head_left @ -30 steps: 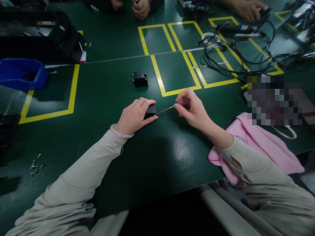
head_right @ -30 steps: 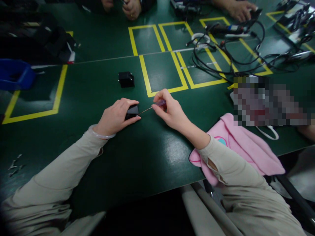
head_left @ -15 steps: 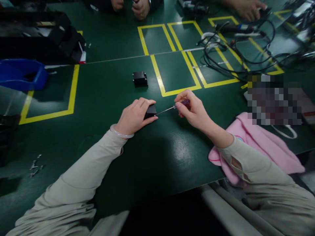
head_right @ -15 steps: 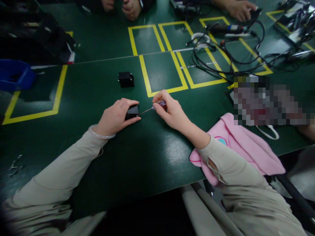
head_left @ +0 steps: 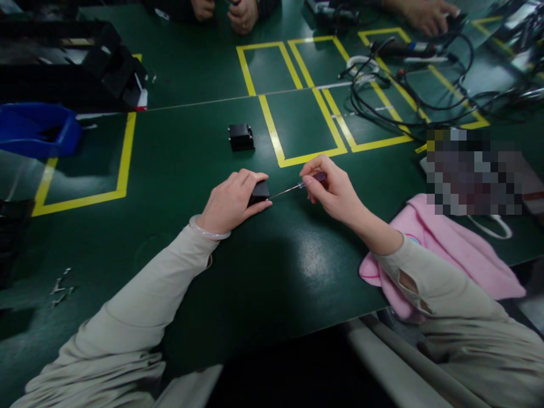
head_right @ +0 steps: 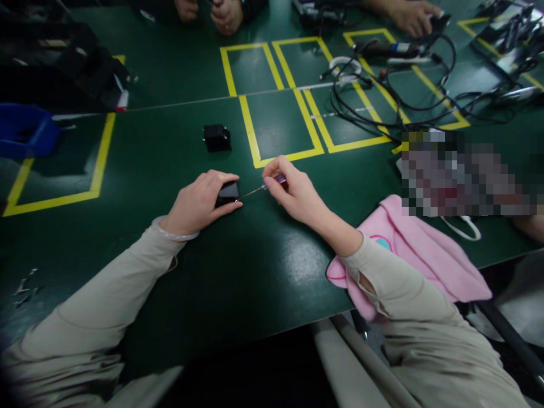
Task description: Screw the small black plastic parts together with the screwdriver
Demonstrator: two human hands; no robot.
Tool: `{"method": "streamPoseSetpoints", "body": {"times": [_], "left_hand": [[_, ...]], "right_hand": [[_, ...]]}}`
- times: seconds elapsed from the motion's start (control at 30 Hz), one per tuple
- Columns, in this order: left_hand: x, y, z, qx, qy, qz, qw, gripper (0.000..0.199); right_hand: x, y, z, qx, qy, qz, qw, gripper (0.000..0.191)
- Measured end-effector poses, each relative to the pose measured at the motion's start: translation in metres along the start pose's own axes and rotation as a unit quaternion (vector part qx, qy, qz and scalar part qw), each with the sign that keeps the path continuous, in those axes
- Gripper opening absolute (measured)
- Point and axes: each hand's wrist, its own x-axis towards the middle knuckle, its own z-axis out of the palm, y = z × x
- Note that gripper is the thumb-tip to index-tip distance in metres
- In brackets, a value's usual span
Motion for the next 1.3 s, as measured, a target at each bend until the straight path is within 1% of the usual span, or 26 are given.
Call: {"method": "streamPoseSetpoints", "body": {"times": [0.2, 0.4, 0.63, 0.77, 0.87, 1.03, 1.2, 1.3], "left_hand": [[-0.0004, 0.0003, 0.0001, -0.001, -0.001, -0.002, 1.0, 0.055], [0.0003, 0.0018, -0.0007, 0.0, -0.004, -0.006, 1.0, 0.055], [0.0005, 0.0015, -0.0013, -0.014, -0.009, -0.013, 1.0, 0.055], [0.0004, 0.0018, -0.0017, -0.017, -0.012, -0.015, 1.0, 0.055], [0.0005, 0.0013, -0.0013, -0.012, -0.009, -0.012, 1.0, 0.055], [-0.0001, 0.0011, -0.0011, -0.003, -0.007, -0.008, 1.0, 0.055], [-0.0005, 0.0012, -0.0021, -0.006, -0.009, -0.01, 1.0, 0.054], [-0.0001, 0.0012, -0.0022, -0.01, -0.01, -0.01, 1.0, 0.055]], "right_hand": [[0.0008, -0.0003, -0.0009, -0.014, 0.006, 0.0, 1.0, 0.024], [0.0002, 0.0, -0.0008, 0.007, -0.005, 0.002, 1.0, 0.018], [0.0013, 0.0012, -0.0007, 0.001, 0.006, 0.011, 1.0, 0.026], [0.0004, 0.0012, -0.0005, 0.003, -0.007, 0.005, 1.0, 0.019], [0.0004, -0.0005, -0.0004, 0.006, -0.007, 0.004, 1.0, 0.018], [0.0018, -0.0027, -0.0016, 0.008, -0.007, 0.01, 1.0, 0.029], [0.0015, -0.0021, -0.0019, 0.012, -0.017, 0.006, 1.0, 0.022], [0.0014, -0.0023, -0.0016, 0.009, -0.013, 0.009, 1.0, 0.023]]}}
